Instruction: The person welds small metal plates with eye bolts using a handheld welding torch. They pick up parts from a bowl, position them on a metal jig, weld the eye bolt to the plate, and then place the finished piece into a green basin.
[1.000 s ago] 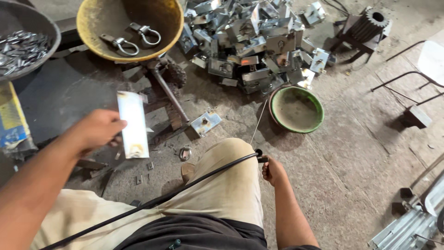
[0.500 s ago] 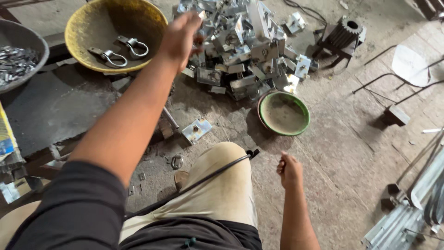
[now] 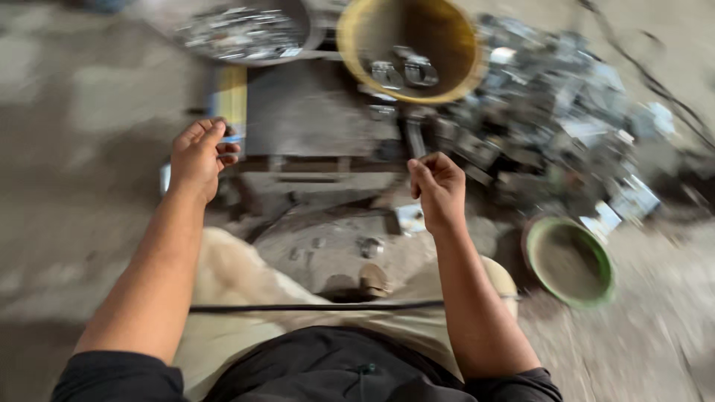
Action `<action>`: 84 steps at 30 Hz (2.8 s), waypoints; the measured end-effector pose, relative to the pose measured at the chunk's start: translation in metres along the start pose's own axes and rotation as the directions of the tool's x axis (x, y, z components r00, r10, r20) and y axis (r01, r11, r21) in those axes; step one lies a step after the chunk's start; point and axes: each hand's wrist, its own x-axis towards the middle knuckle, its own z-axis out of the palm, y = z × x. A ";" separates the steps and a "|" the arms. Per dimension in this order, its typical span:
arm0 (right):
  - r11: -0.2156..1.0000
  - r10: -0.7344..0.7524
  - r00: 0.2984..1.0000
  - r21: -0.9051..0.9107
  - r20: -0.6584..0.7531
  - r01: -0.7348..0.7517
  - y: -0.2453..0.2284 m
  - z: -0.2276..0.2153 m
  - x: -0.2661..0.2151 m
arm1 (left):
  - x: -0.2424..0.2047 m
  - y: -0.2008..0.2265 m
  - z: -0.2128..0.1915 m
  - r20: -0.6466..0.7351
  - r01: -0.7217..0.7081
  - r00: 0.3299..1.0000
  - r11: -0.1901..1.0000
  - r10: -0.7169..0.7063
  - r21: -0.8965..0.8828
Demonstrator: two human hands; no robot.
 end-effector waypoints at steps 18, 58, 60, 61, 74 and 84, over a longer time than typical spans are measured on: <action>0.184 -0.153 0.727 -0.703 0.669 0.686 0.126 0.243 0.042 | 0.040 -0.240 -0.311 -0.246 0.205 0.969 0.490 0.020 0.848; 0.483 -0.282 0.772 -0.610 0.570 0.628 0.144 0.228 0.042 | -0.007 0.064 -0.209 0.083 -0.159 0.986 0.952 0.143 0.260; 0.534 -0.371 0.794 -0.588 0.483 0.607 0.135 0.219 0.046 | -0.034 0.084 -0.183 0.128 -0.210 0.970 0.978 0.205 0.021; 0.629 -0.358 0.828 -0.544 0.432 0.556 0.126 0.209 0.046 | -0.044 0.093 -0.167 0.167 -0.223 0.961 0.975 0.222 -0.014; 0.981 -0.065 0.993 0.176 -0.102 0.083 0.112 0.026 0.077 | -0.080 -0.046 0.060 0.644 -0.662 0.747 0.270 0.162 0.699; 0.999 0.052 0.998 0.014 0.030 -0.052 0.077 0.025 0.067 | -0.036 -0.024 0.122 0.724 -0.731 0.679 0.015 0.122 0.683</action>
